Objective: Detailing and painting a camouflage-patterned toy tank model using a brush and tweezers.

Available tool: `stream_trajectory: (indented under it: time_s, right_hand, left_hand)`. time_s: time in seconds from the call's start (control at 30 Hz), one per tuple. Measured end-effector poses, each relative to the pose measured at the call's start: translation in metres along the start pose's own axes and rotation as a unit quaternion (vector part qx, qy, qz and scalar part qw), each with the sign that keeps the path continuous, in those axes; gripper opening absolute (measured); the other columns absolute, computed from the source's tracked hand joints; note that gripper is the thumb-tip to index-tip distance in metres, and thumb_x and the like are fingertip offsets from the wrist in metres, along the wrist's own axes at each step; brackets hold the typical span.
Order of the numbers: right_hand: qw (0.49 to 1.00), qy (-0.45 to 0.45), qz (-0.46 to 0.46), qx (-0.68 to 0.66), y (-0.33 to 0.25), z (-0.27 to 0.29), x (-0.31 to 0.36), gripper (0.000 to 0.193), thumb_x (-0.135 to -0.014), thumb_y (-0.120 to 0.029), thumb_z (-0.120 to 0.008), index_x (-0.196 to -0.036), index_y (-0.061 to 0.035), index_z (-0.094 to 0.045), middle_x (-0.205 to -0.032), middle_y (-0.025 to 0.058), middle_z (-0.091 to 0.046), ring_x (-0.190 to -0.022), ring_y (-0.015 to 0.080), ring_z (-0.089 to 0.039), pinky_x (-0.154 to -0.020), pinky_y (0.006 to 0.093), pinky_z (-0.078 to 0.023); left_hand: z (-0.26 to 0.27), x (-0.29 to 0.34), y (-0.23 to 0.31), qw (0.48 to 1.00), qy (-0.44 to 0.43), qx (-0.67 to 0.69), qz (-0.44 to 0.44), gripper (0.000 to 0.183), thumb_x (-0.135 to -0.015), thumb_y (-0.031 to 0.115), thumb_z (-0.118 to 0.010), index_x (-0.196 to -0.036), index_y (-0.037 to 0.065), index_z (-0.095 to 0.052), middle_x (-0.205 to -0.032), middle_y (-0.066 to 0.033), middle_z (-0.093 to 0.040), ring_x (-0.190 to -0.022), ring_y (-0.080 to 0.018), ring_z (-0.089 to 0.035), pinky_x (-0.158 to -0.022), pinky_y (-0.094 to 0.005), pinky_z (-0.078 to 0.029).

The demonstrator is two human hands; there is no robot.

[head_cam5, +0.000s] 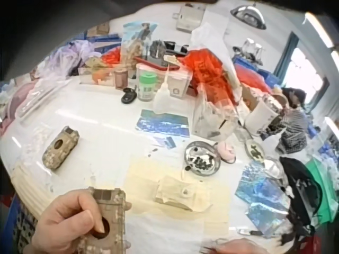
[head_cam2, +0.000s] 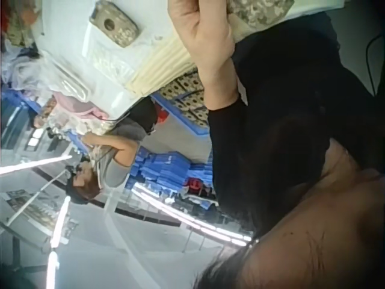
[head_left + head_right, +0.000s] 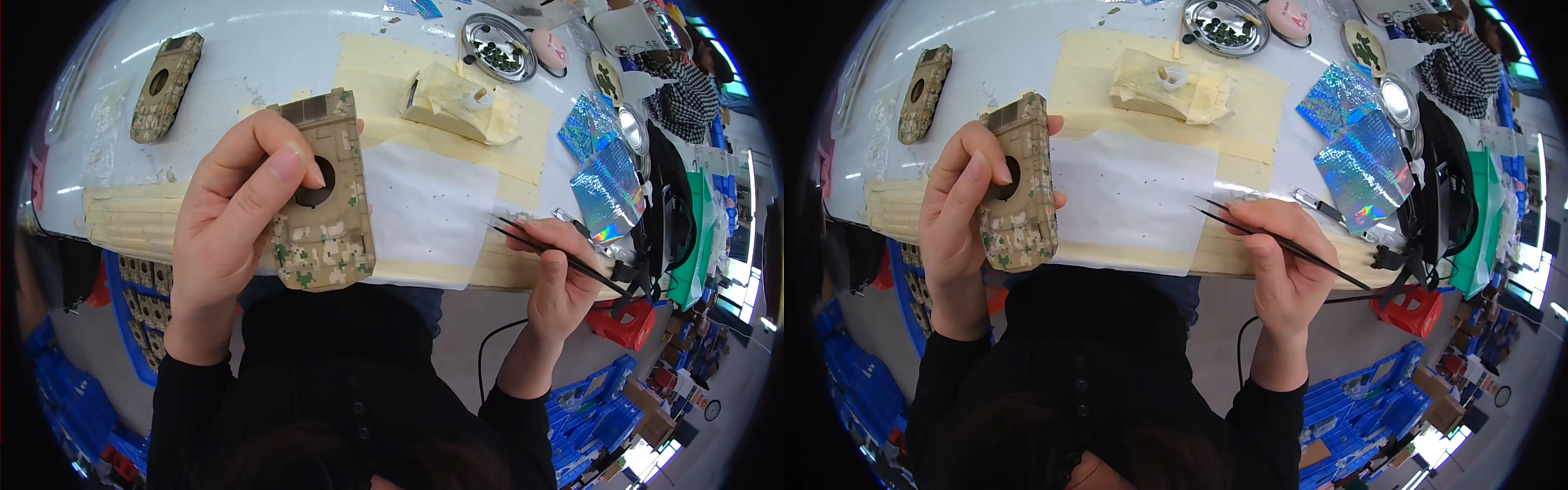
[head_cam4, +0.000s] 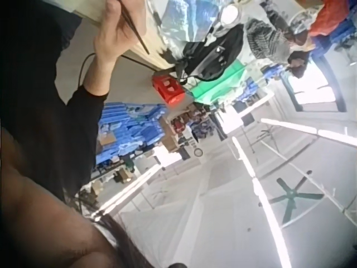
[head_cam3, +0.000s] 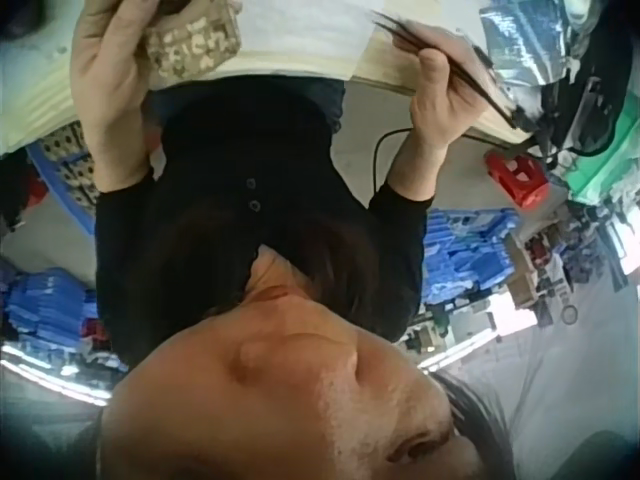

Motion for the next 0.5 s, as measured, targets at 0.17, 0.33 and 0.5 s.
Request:
stream_trajectory:
  time_s: [0.17,0.33,0.5]
  right_hand:
    - [0.998,-0.019,0.017,0.05,0.004,-0.004,-0.004,0.02,-0.086,-0.012,-0.062,-0.093,0.0063,-0.064,-0.086,0.0141,-0.066,-0.077,0.0191,-0.062,-0.07,0.0274,-0.047]
    - [0.997,-0.029,-0.002,0.068,0.006,-0.007,-0.009,0.019,-0.086,-0.012,-0.061,-0.091,0.0059,-0.064,-0.084,0.0134,-0.065,-0.076,0.0189,-0.062,-0.07,0.0271,-0.048]
    - [0.997,0.007,-0.068,0.036,0.014,-0.007,-0.016,0.015,-0.088,-0.007,-0.059,-0.09,0.0075,-0.063,-0.084,0.0128,-0.065,-0.074,0.0171,-0.063,-0.067,0.0247,-0.05]
  left_hand:
    - [-0.001,-0.01,-0.004,0.991,0.029,0.13,0.007,0.018,-0.097,0.017,-0.039,-0.09,0.002,-0.045,-0.12,-0.0281,-0.049,-0.093,-0.0236,-0.062,-0.079,-0.034,-0.055]
    - [0.004,-0.013,-0.006,0.98,0.049,0.193,-0.013,0.021,-0.098,0.019,-0.036,-0.089,0.002,-0.045,-0.118,-0.0295,-0.05,-0.09,-0.0277,-0.064,-0.074,-0.0369,-0.057]
    - [0.003,-0.015,-0.008,0.989,0.054,0.136,0.007,0.019,-0.098,0.02,-0.032,-0.088,0.005,-0.037,-0.127,-0.0378,-0.036,-0.094,-0.029,-0.064,-0.076,-0.0332,-0.057]
Point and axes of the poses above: each hand's wrist, its own x-axis away from the middle knuckle, its own z-axis out of the back of the hand, y = z × x, the point moved 9 cm from there along -x, towards the middle knuckle
